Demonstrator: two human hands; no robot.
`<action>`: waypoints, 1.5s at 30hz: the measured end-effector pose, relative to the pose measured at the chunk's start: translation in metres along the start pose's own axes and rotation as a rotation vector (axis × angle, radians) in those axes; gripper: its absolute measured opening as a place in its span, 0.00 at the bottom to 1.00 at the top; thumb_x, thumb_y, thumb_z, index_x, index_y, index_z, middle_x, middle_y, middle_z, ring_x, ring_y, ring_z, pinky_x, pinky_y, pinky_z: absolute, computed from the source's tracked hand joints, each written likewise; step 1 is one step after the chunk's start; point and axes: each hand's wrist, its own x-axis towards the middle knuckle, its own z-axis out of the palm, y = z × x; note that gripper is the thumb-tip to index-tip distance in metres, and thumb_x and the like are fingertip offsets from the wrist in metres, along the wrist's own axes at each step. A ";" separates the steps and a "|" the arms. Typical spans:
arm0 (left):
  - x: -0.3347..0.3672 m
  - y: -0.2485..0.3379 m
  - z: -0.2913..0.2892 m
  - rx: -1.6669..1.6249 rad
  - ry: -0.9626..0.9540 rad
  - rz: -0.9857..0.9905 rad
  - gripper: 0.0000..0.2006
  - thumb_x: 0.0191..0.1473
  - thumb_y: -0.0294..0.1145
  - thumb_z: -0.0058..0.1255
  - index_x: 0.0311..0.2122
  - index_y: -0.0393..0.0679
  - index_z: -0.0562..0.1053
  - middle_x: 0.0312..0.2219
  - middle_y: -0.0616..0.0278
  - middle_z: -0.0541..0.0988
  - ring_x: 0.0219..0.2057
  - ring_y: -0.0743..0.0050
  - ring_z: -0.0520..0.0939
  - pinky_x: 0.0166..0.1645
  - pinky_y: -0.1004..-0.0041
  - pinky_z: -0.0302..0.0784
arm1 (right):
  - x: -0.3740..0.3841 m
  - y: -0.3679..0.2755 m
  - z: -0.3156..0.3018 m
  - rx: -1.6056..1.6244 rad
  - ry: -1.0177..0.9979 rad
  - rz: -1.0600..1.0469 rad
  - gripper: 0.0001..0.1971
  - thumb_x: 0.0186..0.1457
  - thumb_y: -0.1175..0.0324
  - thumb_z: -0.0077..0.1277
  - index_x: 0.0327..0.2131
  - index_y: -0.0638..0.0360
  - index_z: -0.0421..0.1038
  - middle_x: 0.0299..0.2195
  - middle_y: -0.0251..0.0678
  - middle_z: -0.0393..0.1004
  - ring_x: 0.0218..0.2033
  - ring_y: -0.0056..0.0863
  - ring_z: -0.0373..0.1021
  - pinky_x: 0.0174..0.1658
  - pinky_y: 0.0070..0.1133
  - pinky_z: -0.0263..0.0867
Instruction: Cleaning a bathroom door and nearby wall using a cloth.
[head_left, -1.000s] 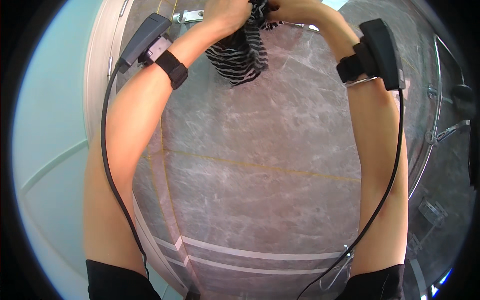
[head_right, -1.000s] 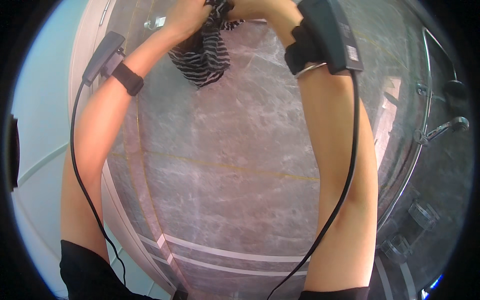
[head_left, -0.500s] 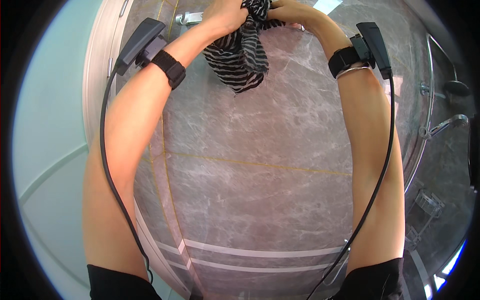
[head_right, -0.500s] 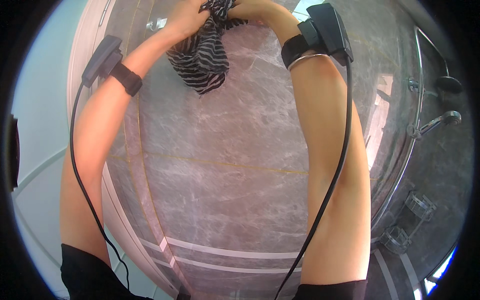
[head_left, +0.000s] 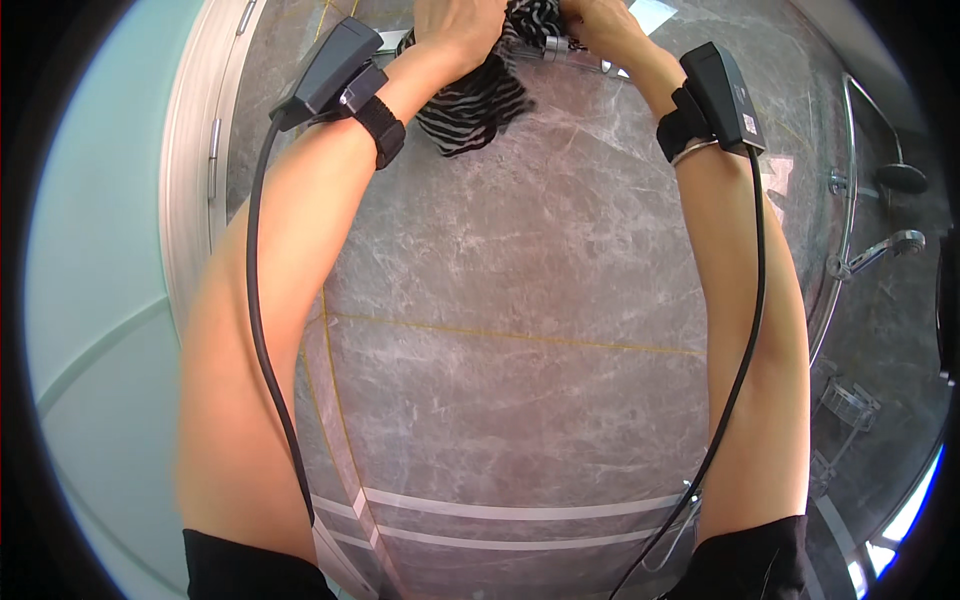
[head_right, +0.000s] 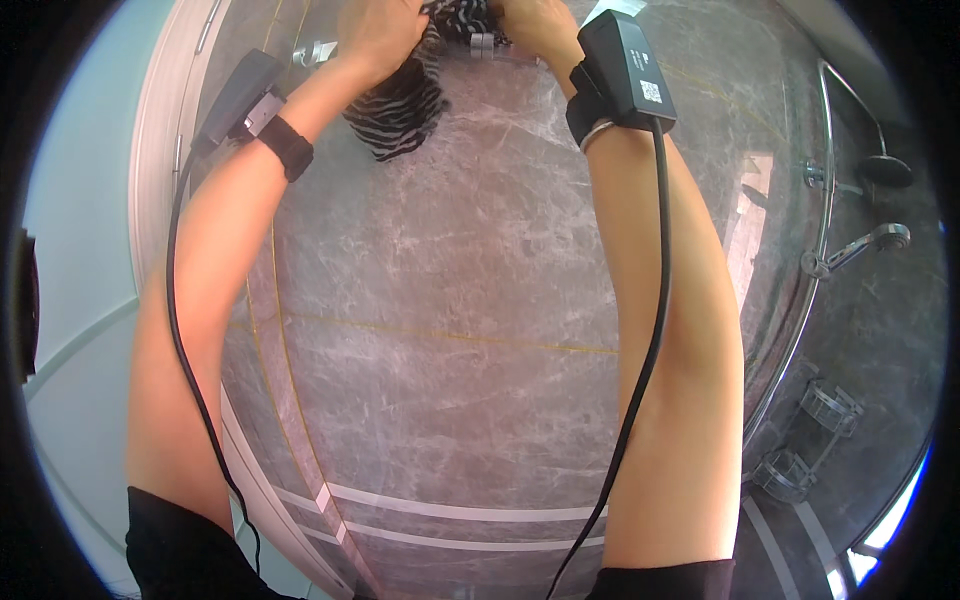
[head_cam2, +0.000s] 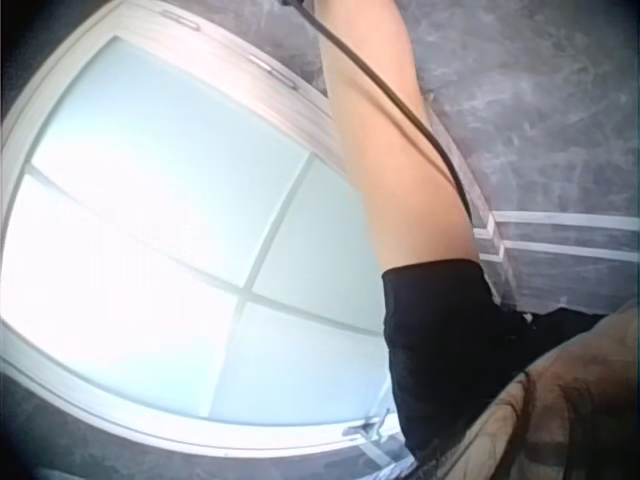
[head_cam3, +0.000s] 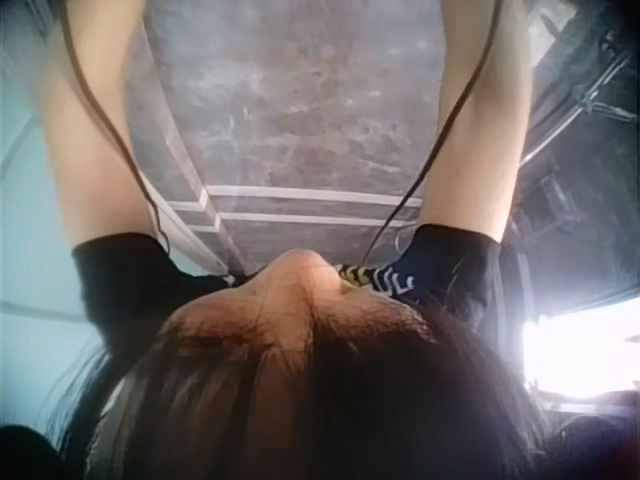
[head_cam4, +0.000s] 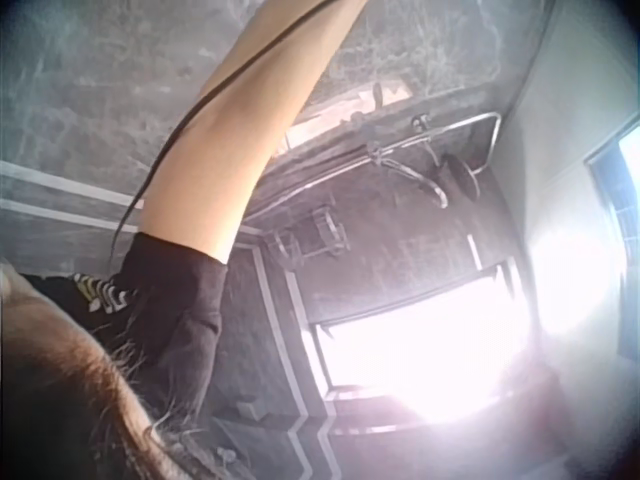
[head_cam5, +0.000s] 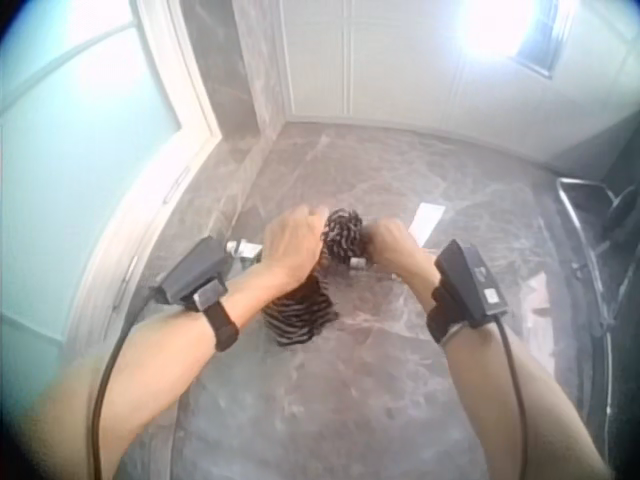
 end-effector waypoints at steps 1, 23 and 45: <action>-0.003 -0.003 0.002 0.004 0.001 0.001 0.06 0.51 0.31 0.47 0.33 0.43 0.72 0.29 0.44 0.77 0.33 0.41 0.79 0.37 0.51 0.73 | 0.005 0.005 0.004 -0.087 -0.136 -0.045 0.09 0.42 0.72 0.49 0.29 0.62 0.76 0.26 0.52 0.75 0.31 0.48 0.73 0.36 0.38 0.68; -0.107 -0.031 -0.041 0.063 -0.297 -0.159 0.15 0.46 0.31 0.56 0.37 0.35 0.66 0.34 0.50 0.73 0.37 0.50 0.77 0.37 0.61 0.76 | 0.053 -0.123 0.111 -0.034 -0.210 -0.079 0.11 0.48 0.70 0.45 0.31 0.62 0.77 0.32 0.53 0.76 0.37 0.49 0.73 0.41 0.37 0.68; -0.134 -0.057 -0.039 0.204 -0.071 -0.122 0.11 0.48 0.26 0.46 0.38 0.33 0.69 0.32 0.54 0.72 0.34 0.59 0.76 0.33 0.68 0.78 | 0.047 -0.167 0.109 0.497 -0.358 0.185 0.18 0.49 0.72 0.42 0.44 0.65 0.73 0.38 0.46 0.76 0.41 0.39 0.72 0.47 0.29 0.65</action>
